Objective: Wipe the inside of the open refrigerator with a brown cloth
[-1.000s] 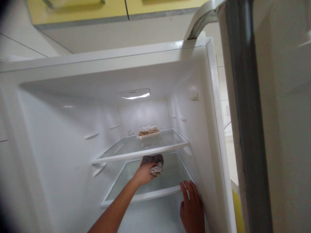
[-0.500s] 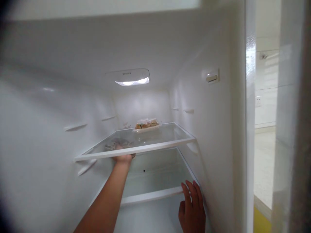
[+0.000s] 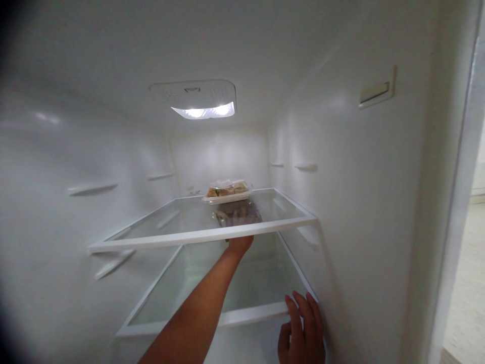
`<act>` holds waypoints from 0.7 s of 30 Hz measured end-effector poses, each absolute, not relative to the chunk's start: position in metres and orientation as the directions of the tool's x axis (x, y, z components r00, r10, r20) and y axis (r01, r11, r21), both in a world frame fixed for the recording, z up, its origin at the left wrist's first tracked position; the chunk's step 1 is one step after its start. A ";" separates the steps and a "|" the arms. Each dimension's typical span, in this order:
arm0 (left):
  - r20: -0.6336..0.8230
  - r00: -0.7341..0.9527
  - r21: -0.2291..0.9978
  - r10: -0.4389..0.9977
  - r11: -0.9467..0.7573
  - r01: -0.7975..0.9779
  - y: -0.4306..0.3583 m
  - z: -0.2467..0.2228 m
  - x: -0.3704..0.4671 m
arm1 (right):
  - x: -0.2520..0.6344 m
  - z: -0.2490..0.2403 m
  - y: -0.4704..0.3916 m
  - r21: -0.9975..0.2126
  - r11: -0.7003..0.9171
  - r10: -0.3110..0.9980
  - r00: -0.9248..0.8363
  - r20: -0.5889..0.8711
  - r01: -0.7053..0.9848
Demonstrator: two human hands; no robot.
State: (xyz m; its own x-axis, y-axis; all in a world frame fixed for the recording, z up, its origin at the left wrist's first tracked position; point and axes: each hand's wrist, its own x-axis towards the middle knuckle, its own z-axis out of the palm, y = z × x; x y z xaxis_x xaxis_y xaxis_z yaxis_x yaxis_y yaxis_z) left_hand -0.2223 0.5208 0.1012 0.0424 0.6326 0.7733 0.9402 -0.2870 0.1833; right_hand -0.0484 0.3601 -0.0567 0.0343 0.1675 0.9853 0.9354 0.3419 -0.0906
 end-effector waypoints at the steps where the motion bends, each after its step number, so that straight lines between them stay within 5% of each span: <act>1: 0.759 0.136 0.112 0.637 -0.334 0.936 0.516 0.100 -0.223 | -0.048 -0.056 0.359 -0.090 0.340 0.164 0.035 0.986 0.936; 3: 0.720 0.203 0.065 0.663 -0.355 0.933 0.507 0.102 -0.232 | -0.048 -0.054 0.357 -0.083 0.341 0.158 0.030 0.987 0.936; 7: 0.695 0.079 0.122 0.715 -0.225 0.967 0.500 0.115 -0.258 | -0.047 -0.056 0.356 -0.083 0.357 0.179 0.020 0.984 0.930; 16: 0.644 -0.511 0.521 0.570 0.163 0.838 0.510 0.145 -0.314 | -0.048 -0.058 0.357 -0.101 0.363 0.194 0.031 0.980 0.926; 21: 0.562 -0.672 0.649 0.482 0.247 0.720 0.517 0.154 -0.319 | -0.051 -0.058 0.357 -0.122 0.369 0.197 0.051 0.979 0.921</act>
State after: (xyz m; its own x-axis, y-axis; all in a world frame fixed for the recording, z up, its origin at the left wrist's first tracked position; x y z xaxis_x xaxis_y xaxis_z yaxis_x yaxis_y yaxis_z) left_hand -0.3186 0.5166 0.1540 -0.6722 0.4824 0.5617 0.7196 0.2471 0.6489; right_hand -0.0509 0.3572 -0.0578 0.0509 0.1974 0.9790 0.9213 0.3692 -0.1223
